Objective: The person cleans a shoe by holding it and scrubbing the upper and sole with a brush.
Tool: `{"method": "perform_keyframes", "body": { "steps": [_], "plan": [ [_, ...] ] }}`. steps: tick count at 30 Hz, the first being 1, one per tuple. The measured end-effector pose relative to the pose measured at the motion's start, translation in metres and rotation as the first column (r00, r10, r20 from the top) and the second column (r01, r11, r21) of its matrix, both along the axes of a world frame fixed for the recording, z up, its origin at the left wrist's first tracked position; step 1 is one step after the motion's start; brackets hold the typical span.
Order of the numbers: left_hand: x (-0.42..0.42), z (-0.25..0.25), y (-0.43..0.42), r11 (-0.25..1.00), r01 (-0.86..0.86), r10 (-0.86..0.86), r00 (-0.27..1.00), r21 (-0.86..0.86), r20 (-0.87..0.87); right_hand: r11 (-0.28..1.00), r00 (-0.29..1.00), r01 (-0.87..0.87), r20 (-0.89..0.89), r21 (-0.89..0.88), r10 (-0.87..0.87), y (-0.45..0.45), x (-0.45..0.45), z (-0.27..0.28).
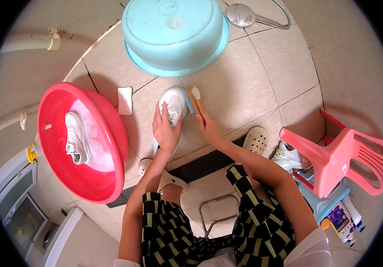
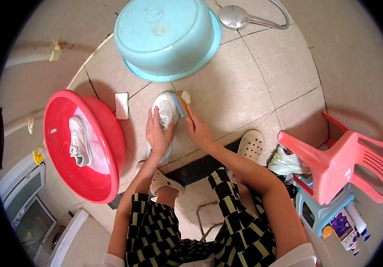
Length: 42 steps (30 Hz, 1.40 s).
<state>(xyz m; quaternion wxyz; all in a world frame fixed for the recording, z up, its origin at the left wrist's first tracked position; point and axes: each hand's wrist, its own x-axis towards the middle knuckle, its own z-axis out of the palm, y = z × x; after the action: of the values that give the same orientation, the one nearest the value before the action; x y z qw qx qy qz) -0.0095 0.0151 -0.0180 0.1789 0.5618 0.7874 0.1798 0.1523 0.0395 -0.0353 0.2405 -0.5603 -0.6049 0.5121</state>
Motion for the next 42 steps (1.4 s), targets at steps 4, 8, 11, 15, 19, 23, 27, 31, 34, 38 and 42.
{"method": "perform_keyframes", "body": {
  "steps": [4, 8, 11, 15, 19, 23, 27, 31, 34, 38, 42],
  "plan": [
    [0.001, 0.000, 0.000, 1.000, 0.007, -0.007, 0.998, -0.002, -0.055, 0.999, 0.999, 0.006, 0.035, -0.049, -0.005, -0.006, 0.000, 0.000],
    [0.005, -0.002, 0.001, 1.000, -0.025, 0.025, 0.998, -0.003, -0.059, 1.000, 1.000, 0.009, 0.011, 0.011, -0.009, -0.016, 0.000, -0.005],
    [0.012, -0.001, 0.004, 0.995, -0.100, 0.099, 0.995, -0.027, -0.009, 0.997, 0.998, -0.026, 0.053, -0.074, 0.030, -0.020, -0.001, 0.000],
    [0.015, 0.004, 0.008, 0.979, -0.186, 0.190, 0.981, -0.088, 0.042, 0.993, 0.998, -0.045, 0.034, -0.105, 0.049, -0.028, 0.000, 0.004],
    [0.014, 0.012, 0.008, 0.974, -0.175, 0.190, 0.977, -0.144, 0.097, 0.984, 0.997, -0.076, -0.019, -0.162, 0.073, -0.036, 0.004, 0.007],
    [0.009, 0.008, 0.001, 0.986, -0.089, 0.097, 0.994, -0.141, 0.054, 0.990, 0.995, -0.095, -0.027, -0.108, 0.093, -0.029, -0.003, 0.002],
    [0.006, 0.008, -0.003, 0.989, -0.065, 0.082, 0.989, -0.136, 0.122, 0.996, 0.997, -0.082, -0.002, 0.018, 0.082, -0.012, -0.015, -0.004],
    [0.004, 0.005, -0.005, 0.994, -0.038, 0.052, 0.989, -0.100, 0.138, 0.994, 0.994, -0.107, 0.022, -0.007, 0.107, 0.021, -0.034, 0.013],
    [0.000, -0.002, -0.008, 0.998, -0.004, 0.011, 0.993, -0.058, 0.120, 0.965, 0.964, -0.250, 0.116, 0.076, 0.240, 0.051, -0.049, 0.017],
    [0.001, -0.003, -0.008, 1.000, -0.010, 0.012, 0.991, -0.018, 0.133, 0.931, 0.927, -0.321, 0.260, 0.172, 0.272, 0.062, -0.057, 0.007],
    [0.004, -0.003, -0.007, 0.998, -0.050, 0.056, 0.989, -0.046, 0.138, 0.911, 0.924, -0.348, 0.246, 0.223, 0.293, 0.056, -0.043, 0.002]
  ]
}}
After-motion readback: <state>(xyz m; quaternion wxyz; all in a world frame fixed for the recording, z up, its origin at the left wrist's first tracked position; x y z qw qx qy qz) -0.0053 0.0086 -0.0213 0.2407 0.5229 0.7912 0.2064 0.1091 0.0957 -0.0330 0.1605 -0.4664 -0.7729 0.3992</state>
